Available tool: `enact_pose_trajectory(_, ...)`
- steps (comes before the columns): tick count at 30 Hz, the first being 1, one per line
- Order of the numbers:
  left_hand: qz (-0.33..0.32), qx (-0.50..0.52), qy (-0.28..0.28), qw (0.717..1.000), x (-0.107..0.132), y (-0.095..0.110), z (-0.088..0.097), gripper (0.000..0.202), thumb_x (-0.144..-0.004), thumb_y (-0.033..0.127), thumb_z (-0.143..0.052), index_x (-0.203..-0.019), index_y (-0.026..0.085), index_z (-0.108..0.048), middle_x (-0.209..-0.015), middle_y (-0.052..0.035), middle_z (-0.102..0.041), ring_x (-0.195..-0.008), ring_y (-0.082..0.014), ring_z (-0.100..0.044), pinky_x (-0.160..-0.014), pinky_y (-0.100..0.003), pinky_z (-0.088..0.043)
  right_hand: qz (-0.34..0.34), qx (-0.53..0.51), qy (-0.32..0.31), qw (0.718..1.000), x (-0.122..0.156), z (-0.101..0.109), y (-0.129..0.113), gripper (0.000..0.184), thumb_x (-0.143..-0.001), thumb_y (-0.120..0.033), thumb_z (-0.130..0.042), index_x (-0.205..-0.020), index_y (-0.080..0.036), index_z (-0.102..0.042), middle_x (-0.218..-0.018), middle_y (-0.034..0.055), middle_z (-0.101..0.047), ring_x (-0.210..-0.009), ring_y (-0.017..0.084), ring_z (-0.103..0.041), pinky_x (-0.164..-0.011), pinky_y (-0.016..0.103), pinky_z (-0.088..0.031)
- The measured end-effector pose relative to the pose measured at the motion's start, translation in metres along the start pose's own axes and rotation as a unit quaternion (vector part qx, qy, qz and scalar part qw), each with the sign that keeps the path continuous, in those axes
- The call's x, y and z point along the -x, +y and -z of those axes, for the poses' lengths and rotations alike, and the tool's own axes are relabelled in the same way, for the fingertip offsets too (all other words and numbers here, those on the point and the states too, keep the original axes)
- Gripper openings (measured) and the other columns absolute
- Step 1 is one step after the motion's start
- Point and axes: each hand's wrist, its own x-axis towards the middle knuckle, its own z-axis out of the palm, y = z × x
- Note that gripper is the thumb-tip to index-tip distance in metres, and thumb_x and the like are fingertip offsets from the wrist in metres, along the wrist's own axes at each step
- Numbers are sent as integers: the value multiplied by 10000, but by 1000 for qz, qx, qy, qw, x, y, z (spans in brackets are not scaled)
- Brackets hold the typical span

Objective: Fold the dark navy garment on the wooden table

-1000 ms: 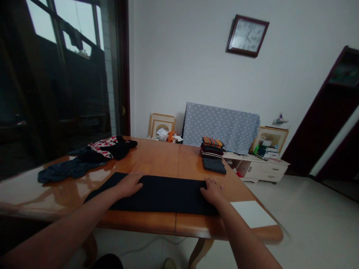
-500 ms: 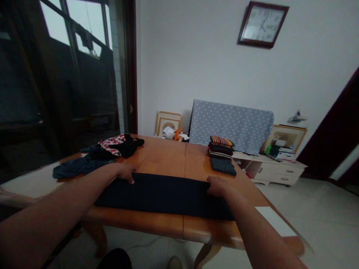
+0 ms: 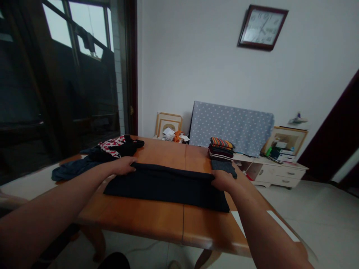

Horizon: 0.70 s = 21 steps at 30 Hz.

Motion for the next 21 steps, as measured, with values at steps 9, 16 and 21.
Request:
enact_pose_trajectory(9,-13,-71,202,977,29,12,0,289,-858,188,-482,-1127,234,-578,-1184,-87,-637,-1122,-257,-610,-966,-361,-451,-23,59,179,982,22,2,-6,261,-845,-237,-513,-1063,-222,-655,-1080,120,-686,-1105,304,-549,-1038,443,-262)
enact_pose_trajectory(16,-39,-63,130,989,87,0,-84,462,-833,90,-442,-1260,221,-558,-1356,-120,-580,-1295,-271,-515,-1110,-411,-365,35,38,82,995,95,-70,-16,440,-726,-99,-519,-1127,-244,-628,-1094,82,-692,-1125,290,-519,-1135,475,-116)
enact_pose_trajectory(21,-54,-85,144,984,102,0,-89,378,-845,112,-422,-1168,229,-583,-1231,-113,-617,-1193,-268,-564,-1040,-397,-415,25,38,112,993,120,-75,-12,454,-734,-115,-512,-1152,-246,-628,-1131,83,-687,-1141,293,-519,-1140,473,-129)
